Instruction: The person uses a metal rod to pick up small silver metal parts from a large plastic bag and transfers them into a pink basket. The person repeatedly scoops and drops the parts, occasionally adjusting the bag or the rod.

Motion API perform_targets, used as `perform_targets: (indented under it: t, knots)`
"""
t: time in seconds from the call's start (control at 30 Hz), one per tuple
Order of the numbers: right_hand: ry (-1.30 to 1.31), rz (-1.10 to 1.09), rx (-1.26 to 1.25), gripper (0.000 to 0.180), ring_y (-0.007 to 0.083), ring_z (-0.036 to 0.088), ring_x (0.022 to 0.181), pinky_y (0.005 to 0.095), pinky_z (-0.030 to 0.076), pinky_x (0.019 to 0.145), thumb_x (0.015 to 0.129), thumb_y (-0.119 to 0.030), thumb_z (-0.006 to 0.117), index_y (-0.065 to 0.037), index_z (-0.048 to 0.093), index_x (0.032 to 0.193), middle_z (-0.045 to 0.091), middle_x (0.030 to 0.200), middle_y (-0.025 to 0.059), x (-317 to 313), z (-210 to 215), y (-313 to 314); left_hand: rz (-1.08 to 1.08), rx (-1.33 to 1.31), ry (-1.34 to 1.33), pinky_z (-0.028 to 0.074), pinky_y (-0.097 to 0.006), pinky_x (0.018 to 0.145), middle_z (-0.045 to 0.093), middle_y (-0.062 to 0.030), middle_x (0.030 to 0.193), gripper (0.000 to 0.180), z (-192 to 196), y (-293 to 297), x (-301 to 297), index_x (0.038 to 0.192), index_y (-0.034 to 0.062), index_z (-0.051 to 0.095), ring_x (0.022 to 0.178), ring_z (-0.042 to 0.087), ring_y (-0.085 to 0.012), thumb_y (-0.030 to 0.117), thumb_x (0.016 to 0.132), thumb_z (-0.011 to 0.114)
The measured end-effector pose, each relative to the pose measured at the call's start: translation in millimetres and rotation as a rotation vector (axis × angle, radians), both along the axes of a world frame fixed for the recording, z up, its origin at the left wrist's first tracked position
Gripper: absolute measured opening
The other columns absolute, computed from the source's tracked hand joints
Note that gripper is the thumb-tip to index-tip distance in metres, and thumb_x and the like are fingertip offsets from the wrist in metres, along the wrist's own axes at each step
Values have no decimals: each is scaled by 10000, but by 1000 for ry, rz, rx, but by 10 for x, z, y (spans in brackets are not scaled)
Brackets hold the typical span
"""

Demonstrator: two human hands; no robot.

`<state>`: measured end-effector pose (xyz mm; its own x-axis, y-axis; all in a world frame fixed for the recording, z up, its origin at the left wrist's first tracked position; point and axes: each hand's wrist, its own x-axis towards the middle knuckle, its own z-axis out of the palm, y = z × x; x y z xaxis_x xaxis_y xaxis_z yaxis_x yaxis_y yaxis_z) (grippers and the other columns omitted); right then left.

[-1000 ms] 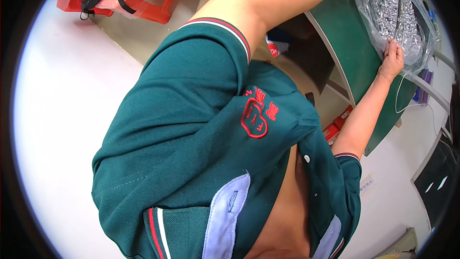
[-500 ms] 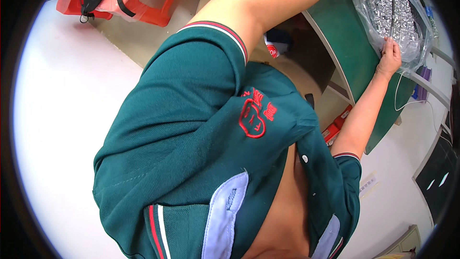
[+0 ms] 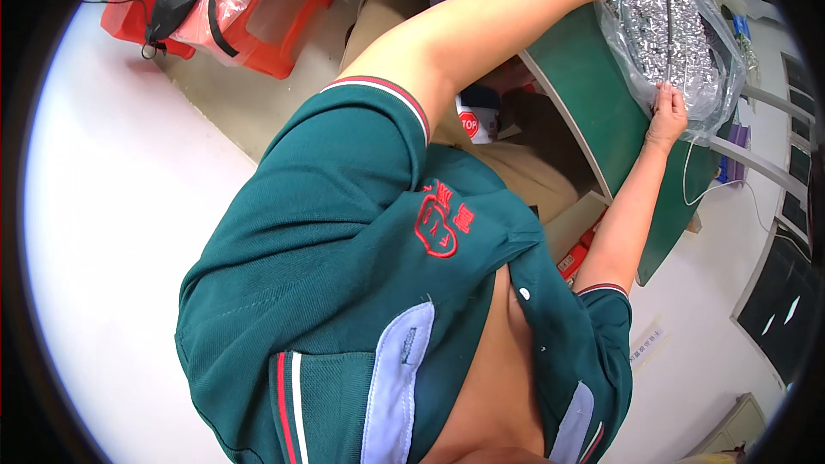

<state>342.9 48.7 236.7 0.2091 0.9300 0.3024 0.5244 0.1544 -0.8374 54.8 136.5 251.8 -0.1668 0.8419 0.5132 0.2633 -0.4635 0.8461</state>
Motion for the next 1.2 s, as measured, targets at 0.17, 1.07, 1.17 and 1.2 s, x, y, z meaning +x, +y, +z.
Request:
perform_targets:
  t: [0.17,1.07,1.17,1.2]
  knots:
    - [-58,7,2,162,32,480,652,204,394,582,897,-183,634,-34,693,874,613,754,-49,59,-48,41,52,39,124,502,-431,754,686,-121,867,266,-105,134,67,869,94,711,839,656,-306,342,793,652]
    - [-212,-72,-40,240,228,565,537,352,420,538,851,-342,647,-104,668,826,585,586,71,-138,205,-138,-578,-448,-1010,493,-265,632,626,-66,830,126,-51,489,-120,1003,60,606,667,560,-133,144,911,622]
    - [-237,-66,-64,242,255,590,573,366,439,556,847,-354,643,-114,674,839,602,611,81,-191,311,-180,-695,-445,-1104,500,-280,610,604,-42,776,117,-57,637,-14,978,63,609,642,554,-131,159,913,620]
    - [-246,-68,-64,242,262,594,581,369,441,559,845,-356,642,-116,675,842,606,618,83,-198,326,-201,-731,-459,-1123,499,-279,610,598,-38,769,123,-54,660,31,978,60,608,643,553,-132,166,916,616]
